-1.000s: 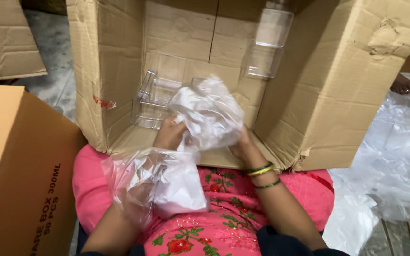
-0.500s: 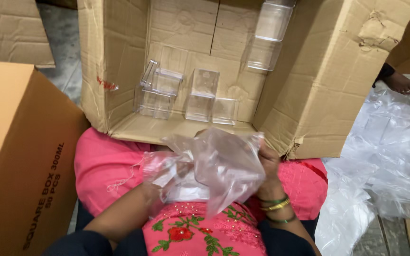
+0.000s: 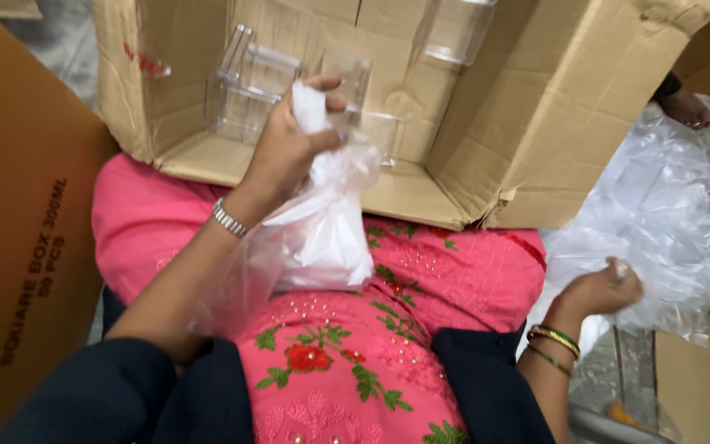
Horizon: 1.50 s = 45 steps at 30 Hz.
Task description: The person sits on the floor in front of an open cardboard carton and packs clear plastic boxes. They place plastic boxes into the carton, wrap boxes in clear plastic bags, and use a roll of red tape during packing.
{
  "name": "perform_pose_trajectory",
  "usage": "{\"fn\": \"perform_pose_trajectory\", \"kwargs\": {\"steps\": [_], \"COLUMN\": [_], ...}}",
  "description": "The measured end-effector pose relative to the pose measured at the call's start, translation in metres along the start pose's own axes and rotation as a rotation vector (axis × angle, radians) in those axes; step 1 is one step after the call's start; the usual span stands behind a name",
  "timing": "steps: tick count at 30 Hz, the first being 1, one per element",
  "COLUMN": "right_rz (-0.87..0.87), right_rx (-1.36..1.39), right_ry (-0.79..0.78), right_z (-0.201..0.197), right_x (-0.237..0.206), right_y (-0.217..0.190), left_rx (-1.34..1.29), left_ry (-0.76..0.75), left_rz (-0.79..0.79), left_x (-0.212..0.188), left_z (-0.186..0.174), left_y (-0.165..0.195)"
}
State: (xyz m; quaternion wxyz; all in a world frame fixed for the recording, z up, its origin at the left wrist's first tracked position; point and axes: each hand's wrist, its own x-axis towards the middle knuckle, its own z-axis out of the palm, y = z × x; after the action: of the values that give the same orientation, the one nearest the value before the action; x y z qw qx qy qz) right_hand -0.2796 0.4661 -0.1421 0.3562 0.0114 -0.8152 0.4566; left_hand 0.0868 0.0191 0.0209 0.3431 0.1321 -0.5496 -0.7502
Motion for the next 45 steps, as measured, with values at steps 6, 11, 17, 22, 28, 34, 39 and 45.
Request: {"fn": "perform_pose_trajectory", "kwargs": {"steps": [6,11,17,22,28,34,39,45], "right_rz": [-0.237,-0.283,0.362,0.434,0.268,1.078,0.351,-0.126], "right_rx": [-0.204,0.744,0.998,0.959,0.756,0.961,0.968,-0.001], "right_ry": [0.032,-0.543,-1.436,-1.242,-1.214,-1.280,-1.254,-1.198], "right_z": [0.001,0.018,0.041,0.043,0.056,0.082,0.148,0.273], "right_x": [0.023,-0.056,-0.169,-0.166,-0.179,-0.114,-0.082,-0.155], "right_y": [-0.034,-0.218,-0.349,-0.351,-0.338,-0.355,-0.345,-0.278], "left_rx": [-0.069,-0.044,0.220,0.119,-0.186,-0.416,0.631,1.046], "left_ry": [0.007,0.015,0.065,0.105,0.074,-0.135,-0.413,0.110], "left_rz": [0.050,0.072,0.061,-0.027,-0.186,-0.568,0.298,-0.327], "left_x": [-0.004,-0.009,-0.023,-0.023,0.004,0.037,0.130,0.138], "left_z": [0.002,0.013,0.005,-0.037,-0.026,-0.051,-0.070,-0.034], "left_y": [0.007,-0.012,-0.025,-0.021,-0.039,-0.079,-0.137,-0.165]}}
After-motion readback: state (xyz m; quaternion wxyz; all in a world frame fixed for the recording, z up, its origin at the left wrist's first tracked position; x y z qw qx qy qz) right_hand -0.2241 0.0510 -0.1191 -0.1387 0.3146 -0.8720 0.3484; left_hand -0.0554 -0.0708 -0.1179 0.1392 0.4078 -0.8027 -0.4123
